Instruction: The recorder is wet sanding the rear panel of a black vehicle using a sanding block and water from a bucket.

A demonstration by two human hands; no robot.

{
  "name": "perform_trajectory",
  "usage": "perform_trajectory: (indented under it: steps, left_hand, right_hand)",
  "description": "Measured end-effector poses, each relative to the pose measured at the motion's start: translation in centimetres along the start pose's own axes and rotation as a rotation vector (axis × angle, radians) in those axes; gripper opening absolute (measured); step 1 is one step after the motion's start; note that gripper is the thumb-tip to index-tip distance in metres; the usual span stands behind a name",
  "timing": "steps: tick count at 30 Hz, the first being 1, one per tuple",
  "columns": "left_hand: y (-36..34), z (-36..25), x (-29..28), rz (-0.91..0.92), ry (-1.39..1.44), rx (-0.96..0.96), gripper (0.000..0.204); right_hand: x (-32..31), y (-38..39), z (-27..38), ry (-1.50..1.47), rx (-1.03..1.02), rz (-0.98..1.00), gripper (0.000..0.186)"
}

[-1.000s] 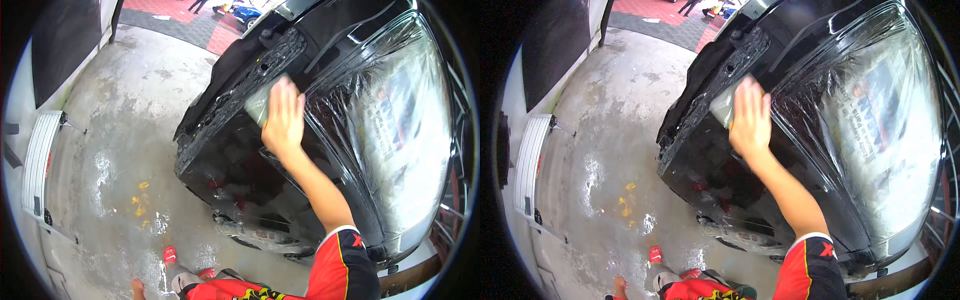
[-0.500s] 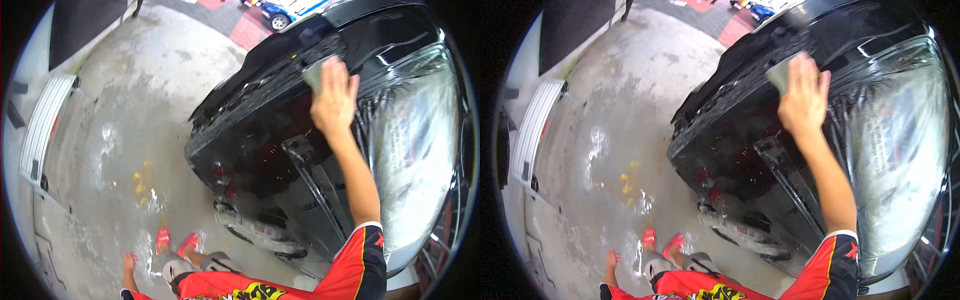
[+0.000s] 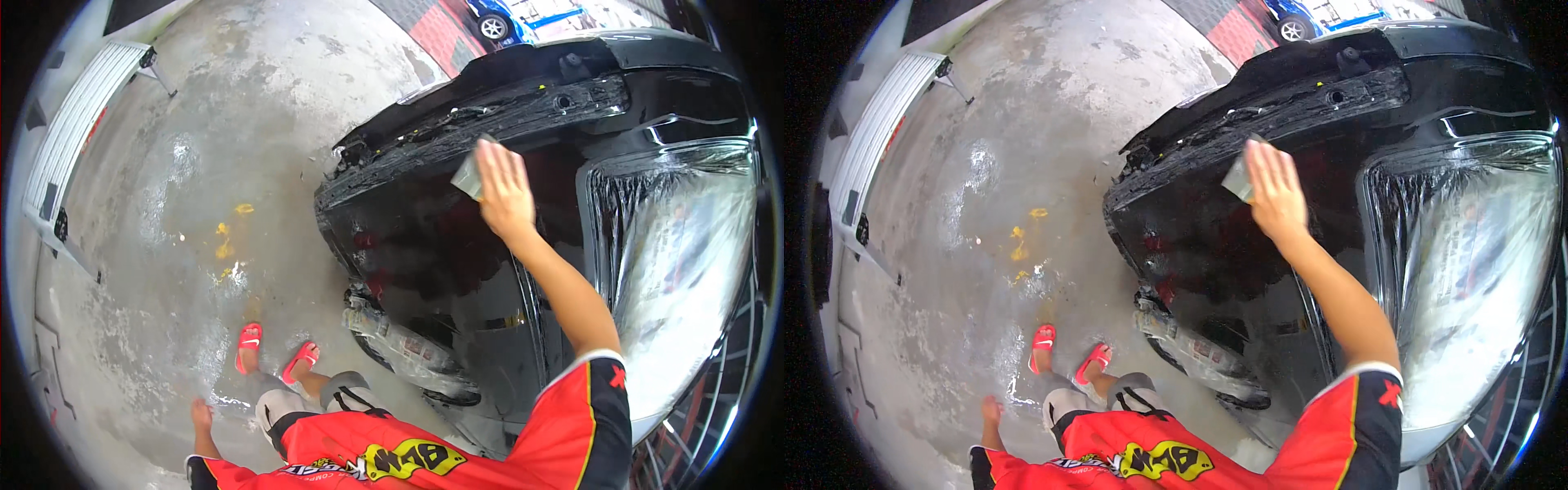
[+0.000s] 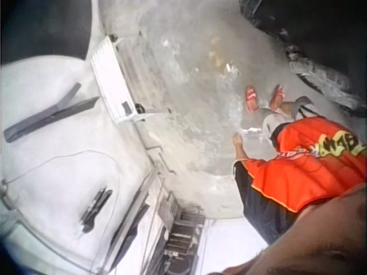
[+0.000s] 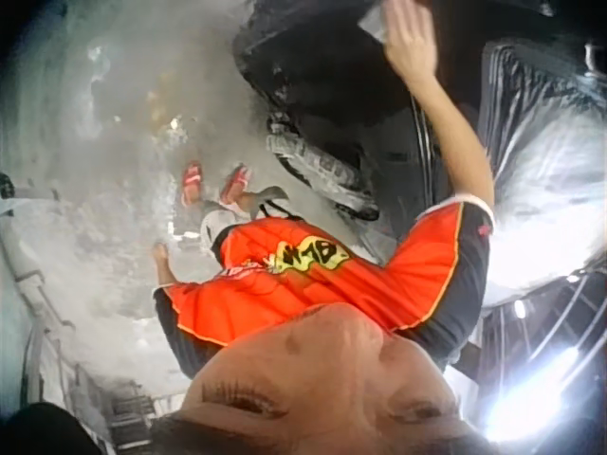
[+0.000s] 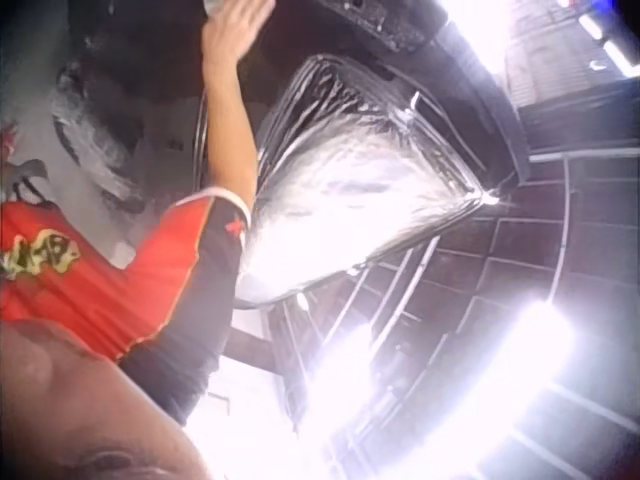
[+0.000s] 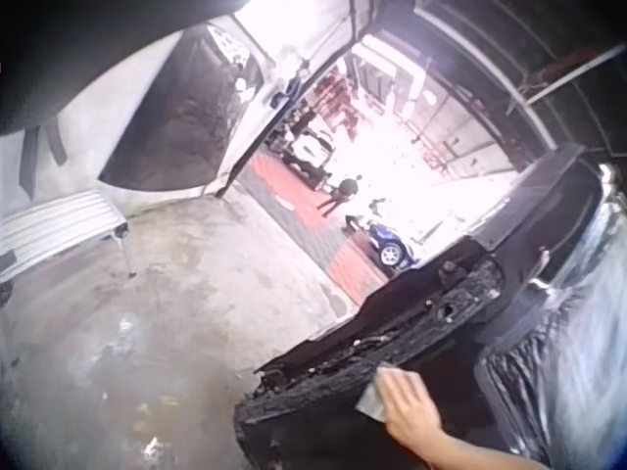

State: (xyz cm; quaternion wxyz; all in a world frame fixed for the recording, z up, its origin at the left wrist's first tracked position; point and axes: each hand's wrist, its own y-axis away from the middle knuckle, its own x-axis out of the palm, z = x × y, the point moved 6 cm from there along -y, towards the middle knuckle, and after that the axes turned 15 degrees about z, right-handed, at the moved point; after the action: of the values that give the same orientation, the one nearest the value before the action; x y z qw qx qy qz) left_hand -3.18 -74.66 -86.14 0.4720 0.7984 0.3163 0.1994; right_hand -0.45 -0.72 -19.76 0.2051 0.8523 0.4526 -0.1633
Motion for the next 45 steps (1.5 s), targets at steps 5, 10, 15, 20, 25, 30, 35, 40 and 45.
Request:
perform_trajectory:
  steps: [5, 10, 15, 20, 25, 30, 35, 40, 45]
  left_hand:
    - [1.8, 0.9, 2.5, 0.16, 0.118, -0.131, 0.034]
    - [3.7, 2.5, 0.8, -0.045, -0.52, -0.17, 0.036]
    - [7.3, 5.4, -2.8, 0.109, -0.328, -0.391, 0.042]
    - [4.2, 2.4, -3.1, 0.031, -0.26, -0.281, 0.041]
    - [0.6, -4.6, -1.8, 0.008, -0.24, -0.143, 0.041]
    - [-0.9, -11.5, -0.4, -0.02, -0.231, -0.162, 0.043]
    - [-3.4, -21.2, 1.0, 0.054, -0.59, 0.344, 0.047]
    - [-2.5, -24.8, 1.2, 0.155, -0.541, 0.145, 0.044]
    - [0.5, -25.9, -4.2, 0.015, -0.372, -0.34, 0.044]
  right_hand:
    - [1.3, 1.4, 2.5, -0.022, -0.048, 0.026, 0.072]
    - [0.1, -0.2, 1.9, -0.072, -0.01, 0.016, 0.072]
    - [3.7, 7.8, 0.4, -0.019, -0.071, 0.143, 0.078]
    - [3.9, 11.1, -1.8, -0.163, 0.082, 0.117, 0.078]
    - [3.3, 5.2, 3.3, -0.144, -0.025, 0.0, 0.076]
    - [0.2, 8.9, -6.5, -0.138, 0.23, -0.037, 0.075]
    - [2.2, 5.5, -2.2, -0.197, 0.177, -0.095, 0.072]
    - [0.9, 6.8, -4.2, -0.192, 0.247, -0.091, 0.073]
    - [7.2, 29.9, -8.0, -0.183, 0.559, -0.087, 0.074]
